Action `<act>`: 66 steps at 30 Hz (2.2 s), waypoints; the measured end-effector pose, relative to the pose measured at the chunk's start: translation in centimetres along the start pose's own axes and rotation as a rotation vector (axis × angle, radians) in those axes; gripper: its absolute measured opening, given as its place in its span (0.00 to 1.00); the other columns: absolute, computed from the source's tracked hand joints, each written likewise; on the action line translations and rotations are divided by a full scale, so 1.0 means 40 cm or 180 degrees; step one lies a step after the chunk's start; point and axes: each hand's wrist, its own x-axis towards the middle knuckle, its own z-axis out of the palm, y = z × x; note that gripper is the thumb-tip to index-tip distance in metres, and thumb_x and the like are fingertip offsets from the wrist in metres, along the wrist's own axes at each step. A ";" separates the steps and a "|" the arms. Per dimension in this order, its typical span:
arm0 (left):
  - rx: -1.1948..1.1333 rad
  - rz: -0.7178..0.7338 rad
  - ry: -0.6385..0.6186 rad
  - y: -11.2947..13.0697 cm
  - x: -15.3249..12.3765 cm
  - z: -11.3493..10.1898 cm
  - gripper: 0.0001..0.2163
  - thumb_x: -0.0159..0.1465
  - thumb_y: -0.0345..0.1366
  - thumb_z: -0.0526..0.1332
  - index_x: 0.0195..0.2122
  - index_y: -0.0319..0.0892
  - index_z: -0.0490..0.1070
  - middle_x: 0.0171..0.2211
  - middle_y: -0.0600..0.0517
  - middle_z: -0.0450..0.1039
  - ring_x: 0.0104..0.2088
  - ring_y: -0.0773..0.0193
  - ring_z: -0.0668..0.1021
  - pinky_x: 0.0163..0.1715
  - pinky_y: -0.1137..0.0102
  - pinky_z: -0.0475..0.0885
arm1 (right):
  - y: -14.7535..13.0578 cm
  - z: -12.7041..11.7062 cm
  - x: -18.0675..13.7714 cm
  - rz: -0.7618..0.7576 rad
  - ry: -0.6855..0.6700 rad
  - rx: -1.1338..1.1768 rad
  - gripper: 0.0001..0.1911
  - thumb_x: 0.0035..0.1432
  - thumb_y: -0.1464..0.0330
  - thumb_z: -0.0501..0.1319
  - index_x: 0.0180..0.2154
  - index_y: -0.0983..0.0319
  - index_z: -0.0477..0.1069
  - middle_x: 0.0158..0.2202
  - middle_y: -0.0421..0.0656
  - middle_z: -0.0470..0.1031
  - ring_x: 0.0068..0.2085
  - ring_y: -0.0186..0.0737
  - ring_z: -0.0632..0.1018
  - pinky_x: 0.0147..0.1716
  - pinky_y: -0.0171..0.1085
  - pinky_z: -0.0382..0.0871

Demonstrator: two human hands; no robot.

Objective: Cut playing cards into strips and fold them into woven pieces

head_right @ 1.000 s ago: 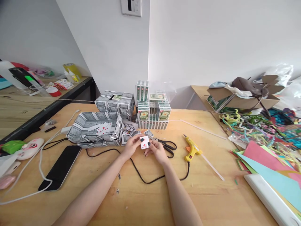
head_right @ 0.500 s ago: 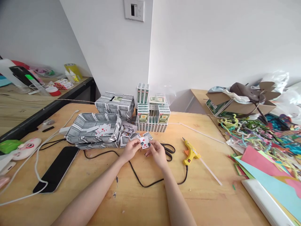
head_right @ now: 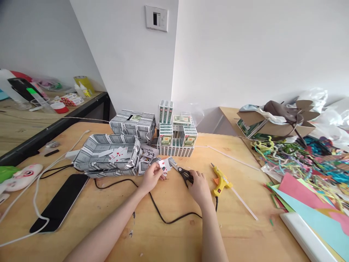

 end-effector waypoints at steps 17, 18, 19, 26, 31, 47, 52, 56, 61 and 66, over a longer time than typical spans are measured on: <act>-0.0169 0.0191 0.0554 0.013 0.001 -0.016 0.12 0.58 0.43 0.52 0.22 0.42 0.57 0.15 0.58 0.65 0.13 0.70 0.69 0.13 0.76 0.63 | -0.065 -0.036 -0.014 0.0989 -0.0890 0.3104 0.26 0.44 0.62 0.63 0.46 0.61 0.62 0.27 0.42 0.76 0.27 0.39 0.75 0.25 0.35 0.65; -0.0169 0.0231 0.0639 0.015 0.001 -0.016 0.12 0.58 0.43 0.52 0.22 0.42 0.57 0.15 0.58 0.64 0.13 0.71 0.69 0.12 0.76 0.63 | -0.072 -0.030 -0.012 0.1062 -0.0964 0.3296 0.27 0.45 0.60 0.63 0.47 0.62 0.62 0.26 0.43 0.76 0.24 0.37 0.74 0.23 0.34 0.64; -0.0167 0.0269 0.0715 0.016 0.001 -0.017 0.13 0.58 0.43 0.52 0.22 0.42 0.57 0.15 0.58 0.64 0.13 0.71 0.68 0.12 0.76 0.62 | -0.079 -0.023 -0.011 0.1116 -0.1029 0.3505 0.28 0.46 0.59 0.63 0.47 0.62 0.62 0.26 0.44 0.76 0.23 0.36 0.73 0.22 0.32 0.62; -0.0217 0.0317 0.0944 0.024 0.000 -0.022 0.11 0.58 0.41 0.52 0.22 0.42 0.57 0.16 0.57 0.66 0.13 0.69 0.70 0.12 0.75 0.63 | -0.105 0.012 -0.014 0.0841 -0.1643 0.4611 0.41 0.42 0.56 0.66 0.55 0.62 0.54 0.32 0.47 0.76 0.24 0.33 0.70 0.20 0.30 0.59; -0.0327 0.0211 0.1012 0.025 0.007 -0.023 0.08 0.57 0.40 0.52 0.24 0.43 0.58 0.18 0.56 0.68 0.13 0.68 0.71 0.12 0.73 0.66 | -0.132 0.040 -0.026 0.0439 -0.1626 0.4863 0.50 0.40 0.56 0.67 0.60 0.55 0.42 0.36 0.47 0.75 0.26 0.34 0.70 0.23 0.32 0.62; -0.0394 0.0069 0.1109 0.019 0.018 -0.024 0.08 0.58 0.40 0.51 0.25 0.43 0.57 0.18 0.55 0.69 0.14 0.66 0.72 0.11 0.73 0.67 | -0.113 0.035 -0.046 0.0046 -0.2370 0.4566 0.36 0.44 0.45 0.58 0.49 0.62 0.63 0.32 0.46 0.70 0.26 0.36 0.68 0.24 0.35 0.64; -0.0476 0.0024 0.1020 0.010 0.024 -0.031 0.07 0.57 0.39 0.51 0.25 0.43 0.58 0.17 0.55 0.69 0.14 0.66 0.73 0.11 0.74 0.66 | -0.138 0.027 -0.054 -0.0001 -0.2307 0.4316 0.34 0.44 0.46 0.59 0.46 0.62 0.65 0.30 0.44 0.69 0.24 0.33 0.66 0.20 0.33 0.62; -0.0401 0.0024 0.0822 0.006 0.020 -0.030 0.08 0.57 0.40 0.51 0.25 0.43 0.58 0.19 0.54 0.71 0.14 0.65 0.73 0.10 0.73 0.66 | -0.153 0.024 -0.050 0.0084 -0.2137 0.4232 0.32 0.42 0.48 0.61 0.44 0.62 0.67 0.27 0.42 0.67 0.22 0.32 0.65 0.18 0.31 0.60; -0.0466 0.0027 0.0646 0.010 0.012 -0.024 0.09 0.57 0.40 0.52 0.24 0.43 0.57 0.19 0.54 0.71 0.14 0.65 0.73 0.11 0.72 0.67 | -0.162 0.035 -0.046 0.0327 -0.1961 0.4025 0.24 0.47 0.53 0.61 0.39 0.63 0.67 0.23 0.39 0.65 0.20 0.30 0.64 0.16 0.29 0.57; -0.0285 0.0069 0.0460 0.011 0.001 -0.019 0.11 0.57 0.43 0.53 0.23 0.43 0.57 0.17 0.56 0.69 0.13 0.66 0.72 0.12 0.71 0.69 | -0.163 0.049 -0.054 0.0395 -0.1920 0.4186 0.20 0.50 0.52 0.58 0.36 0.63 0.67 0.25 0.41 0.67 0.20 0.31 0.65 0.16 0.31 0.58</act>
